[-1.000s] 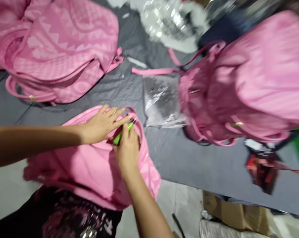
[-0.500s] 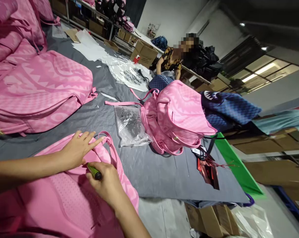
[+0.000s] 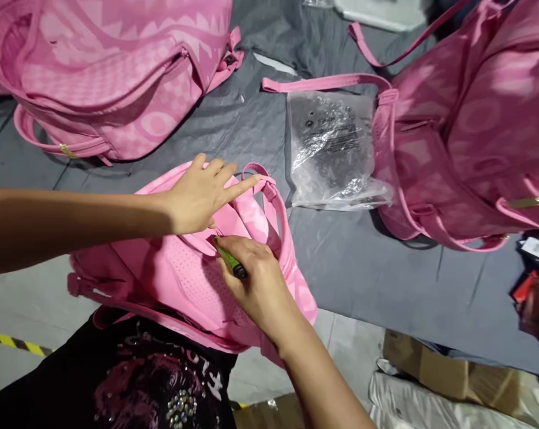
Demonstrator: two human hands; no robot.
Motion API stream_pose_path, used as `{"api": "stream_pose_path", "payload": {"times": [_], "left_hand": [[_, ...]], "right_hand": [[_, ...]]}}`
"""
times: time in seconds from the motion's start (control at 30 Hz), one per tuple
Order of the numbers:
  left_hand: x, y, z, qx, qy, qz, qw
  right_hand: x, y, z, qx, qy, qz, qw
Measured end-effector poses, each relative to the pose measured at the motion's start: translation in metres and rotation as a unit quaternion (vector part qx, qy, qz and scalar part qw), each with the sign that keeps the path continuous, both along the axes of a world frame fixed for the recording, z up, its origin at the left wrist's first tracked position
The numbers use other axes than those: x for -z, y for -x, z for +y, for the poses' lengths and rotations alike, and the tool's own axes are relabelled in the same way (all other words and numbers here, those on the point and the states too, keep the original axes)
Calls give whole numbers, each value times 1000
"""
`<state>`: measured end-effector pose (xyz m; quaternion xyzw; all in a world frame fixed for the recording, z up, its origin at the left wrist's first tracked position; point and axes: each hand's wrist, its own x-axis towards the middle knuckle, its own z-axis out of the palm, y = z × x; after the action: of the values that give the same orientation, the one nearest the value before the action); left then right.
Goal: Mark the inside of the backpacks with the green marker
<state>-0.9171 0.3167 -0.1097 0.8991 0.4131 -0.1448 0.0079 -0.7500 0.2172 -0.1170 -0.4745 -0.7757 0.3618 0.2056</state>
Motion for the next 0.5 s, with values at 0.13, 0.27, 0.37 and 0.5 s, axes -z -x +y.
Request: {"api": "stream_pose_path", "payload": {"times": [0.13, 0.27, 0.37, 0.5], "left_hand": [[-4, -3, 2, -17, 42, 3, 999], [0, -5, 5, -26, 74, -35, 996], [5, -5, 7, -29, 88, -38, 995], [10, -4, 8, -27, 86, -45, 995]], "right_hand": [[-2, 1, -3, -7, -49, -26, 998], [-2, 0, -5, -6, -81, -45, 996], [1, 2, -2, -10, -76, -40, 996], [5, 6, 0, -1, -93, -24, 995]]}}
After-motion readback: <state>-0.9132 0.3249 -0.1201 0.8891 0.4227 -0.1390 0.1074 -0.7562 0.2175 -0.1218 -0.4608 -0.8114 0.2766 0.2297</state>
